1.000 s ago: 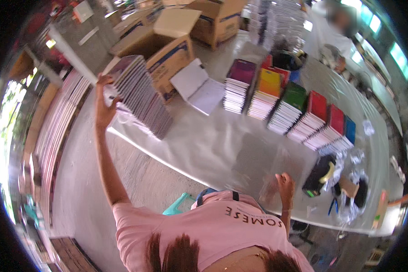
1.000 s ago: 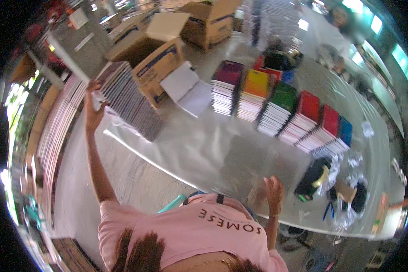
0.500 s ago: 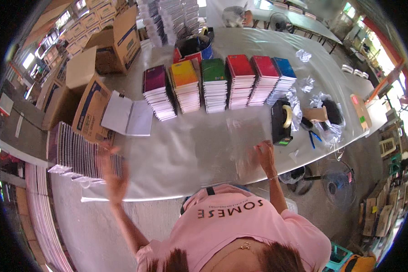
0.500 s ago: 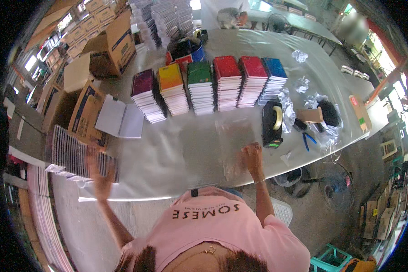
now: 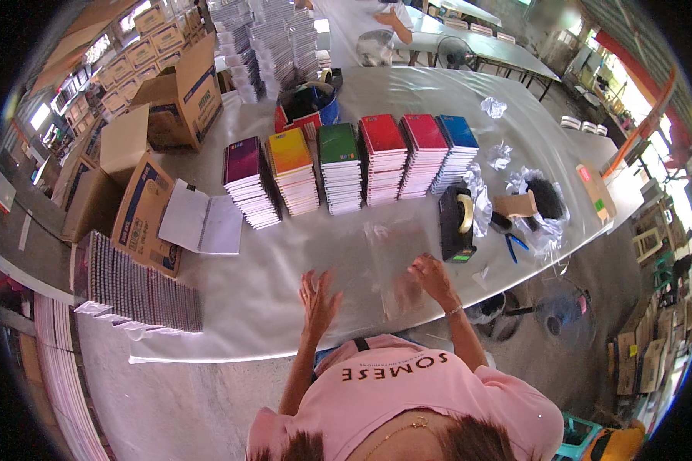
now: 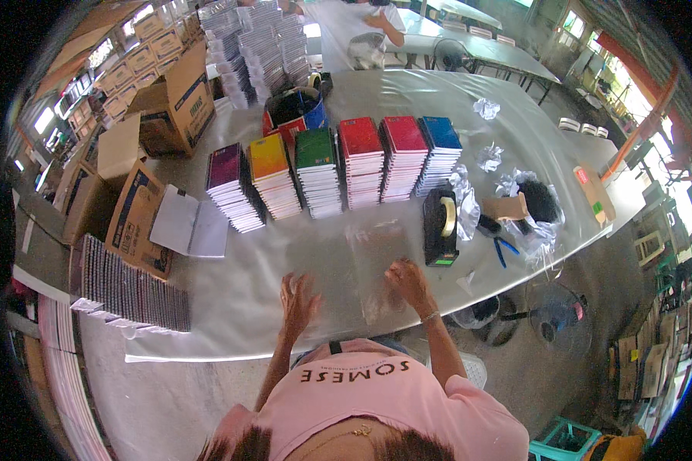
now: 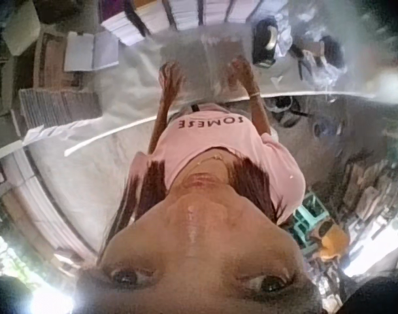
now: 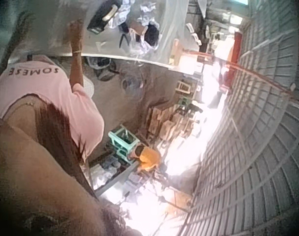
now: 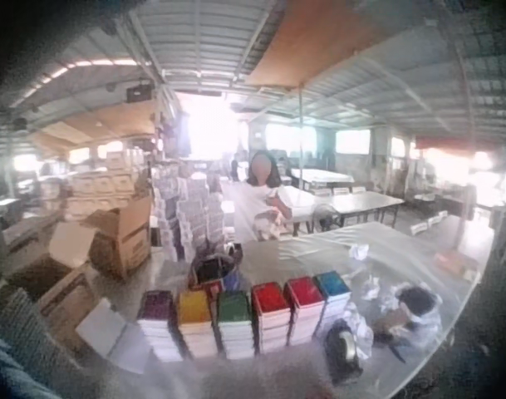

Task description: The person places a stack of spiral-bound notebooks into a clear plastic bag, folds the bag closed, and secures it with tape. They repeat this process for multiple stacks of notebooks in different colors.

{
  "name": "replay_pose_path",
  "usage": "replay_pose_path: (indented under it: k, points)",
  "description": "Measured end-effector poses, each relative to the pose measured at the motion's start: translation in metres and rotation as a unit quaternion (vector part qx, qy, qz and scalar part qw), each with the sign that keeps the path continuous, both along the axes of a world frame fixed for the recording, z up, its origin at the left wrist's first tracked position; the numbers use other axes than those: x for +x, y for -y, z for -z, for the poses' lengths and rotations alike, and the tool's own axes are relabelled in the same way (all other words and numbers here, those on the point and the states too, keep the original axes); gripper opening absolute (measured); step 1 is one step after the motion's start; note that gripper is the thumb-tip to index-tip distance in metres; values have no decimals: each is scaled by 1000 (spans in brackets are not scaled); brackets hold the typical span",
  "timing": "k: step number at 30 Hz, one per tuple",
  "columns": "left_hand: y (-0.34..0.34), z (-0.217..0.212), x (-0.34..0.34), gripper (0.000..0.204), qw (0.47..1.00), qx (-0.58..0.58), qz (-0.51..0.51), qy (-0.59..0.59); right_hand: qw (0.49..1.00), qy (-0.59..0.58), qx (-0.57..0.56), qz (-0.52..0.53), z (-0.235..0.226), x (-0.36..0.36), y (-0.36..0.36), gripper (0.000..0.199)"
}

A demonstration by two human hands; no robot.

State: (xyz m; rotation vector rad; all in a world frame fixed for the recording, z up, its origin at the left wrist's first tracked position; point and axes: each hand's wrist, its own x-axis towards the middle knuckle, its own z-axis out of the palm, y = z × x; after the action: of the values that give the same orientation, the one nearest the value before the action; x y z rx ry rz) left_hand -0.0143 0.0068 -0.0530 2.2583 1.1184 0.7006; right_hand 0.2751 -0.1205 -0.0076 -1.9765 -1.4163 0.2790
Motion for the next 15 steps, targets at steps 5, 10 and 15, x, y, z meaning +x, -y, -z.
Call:
replay_pose_path:
  k: [5, 10, 15]
  points:
    - [13, 14, -4, 63, 993, 11, -120, -9, 998, 10, -33, -52, -10, 21, -7, 19]
    - [39, 8, -2, 59, 960, 11, -264, 98, 994, -21, -28, -106, -38, 43, -9, 18]
    - [60, 18, -17, 54, 885, 70, -459, 38, 991, -35, 24, -131, -85, 87, -34, 16]
